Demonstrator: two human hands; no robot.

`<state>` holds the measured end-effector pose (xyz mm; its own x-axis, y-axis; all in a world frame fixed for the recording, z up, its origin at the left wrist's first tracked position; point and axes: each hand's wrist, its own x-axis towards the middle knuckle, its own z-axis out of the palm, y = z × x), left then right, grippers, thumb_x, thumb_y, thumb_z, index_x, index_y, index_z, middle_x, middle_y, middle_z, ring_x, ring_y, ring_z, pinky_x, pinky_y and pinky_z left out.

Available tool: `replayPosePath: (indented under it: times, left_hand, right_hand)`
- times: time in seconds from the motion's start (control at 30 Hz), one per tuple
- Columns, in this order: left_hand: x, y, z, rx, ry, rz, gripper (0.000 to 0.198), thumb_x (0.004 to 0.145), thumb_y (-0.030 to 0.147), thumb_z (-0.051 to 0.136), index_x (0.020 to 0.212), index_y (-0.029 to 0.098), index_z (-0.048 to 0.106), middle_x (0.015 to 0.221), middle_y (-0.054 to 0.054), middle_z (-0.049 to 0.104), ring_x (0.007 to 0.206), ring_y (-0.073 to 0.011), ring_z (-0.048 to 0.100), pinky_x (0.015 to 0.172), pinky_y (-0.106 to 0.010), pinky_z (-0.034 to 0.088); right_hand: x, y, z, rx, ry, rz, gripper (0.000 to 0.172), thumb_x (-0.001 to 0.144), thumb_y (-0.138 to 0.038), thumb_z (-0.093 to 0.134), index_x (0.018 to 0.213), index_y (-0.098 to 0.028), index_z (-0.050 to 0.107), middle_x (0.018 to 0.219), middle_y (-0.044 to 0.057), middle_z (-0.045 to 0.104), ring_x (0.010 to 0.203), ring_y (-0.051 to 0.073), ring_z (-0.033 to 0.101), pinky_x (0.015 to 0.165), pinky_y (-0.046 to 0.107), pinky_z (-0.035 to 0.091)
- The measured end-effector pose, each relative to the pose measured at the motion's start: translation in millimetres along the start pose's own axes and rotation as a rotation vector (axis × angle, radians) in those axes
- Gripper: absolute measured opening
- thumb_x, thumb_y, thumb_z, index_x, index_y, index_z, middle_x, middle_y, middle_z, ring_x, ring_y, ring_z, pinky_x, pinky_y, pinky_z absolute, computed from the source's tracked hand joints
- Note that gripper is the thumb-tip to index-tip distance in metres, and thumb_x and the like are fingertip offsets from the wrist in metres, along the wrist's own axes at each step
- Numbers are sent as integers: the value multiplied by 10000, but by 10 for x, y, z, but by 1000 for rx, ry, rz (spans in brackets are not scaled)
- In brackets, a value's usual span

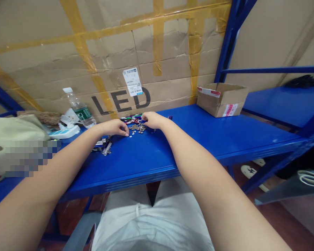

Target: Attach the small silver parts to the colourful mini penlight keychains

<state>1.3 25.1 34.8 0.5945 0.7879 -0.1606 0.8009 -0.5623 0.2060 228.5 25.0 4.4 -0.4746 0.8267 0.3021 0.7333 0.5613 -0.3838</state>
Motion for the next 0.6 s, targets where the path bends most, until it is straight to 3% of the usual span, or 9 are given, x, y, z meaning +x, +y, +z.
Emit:
replayPosePath:
  times: [0.6]
  left_hand:
    - [-2,-23,8,81,8,-47,185,682,382,645,724,210,698,752,-3,703,693,-161,593,618,-245,388]
  right_hand:
    - [1,-10,27,-18,-34,-7,149,794,-138,558,925,-181,614,912,51,676,816,173,591,700,264,426]
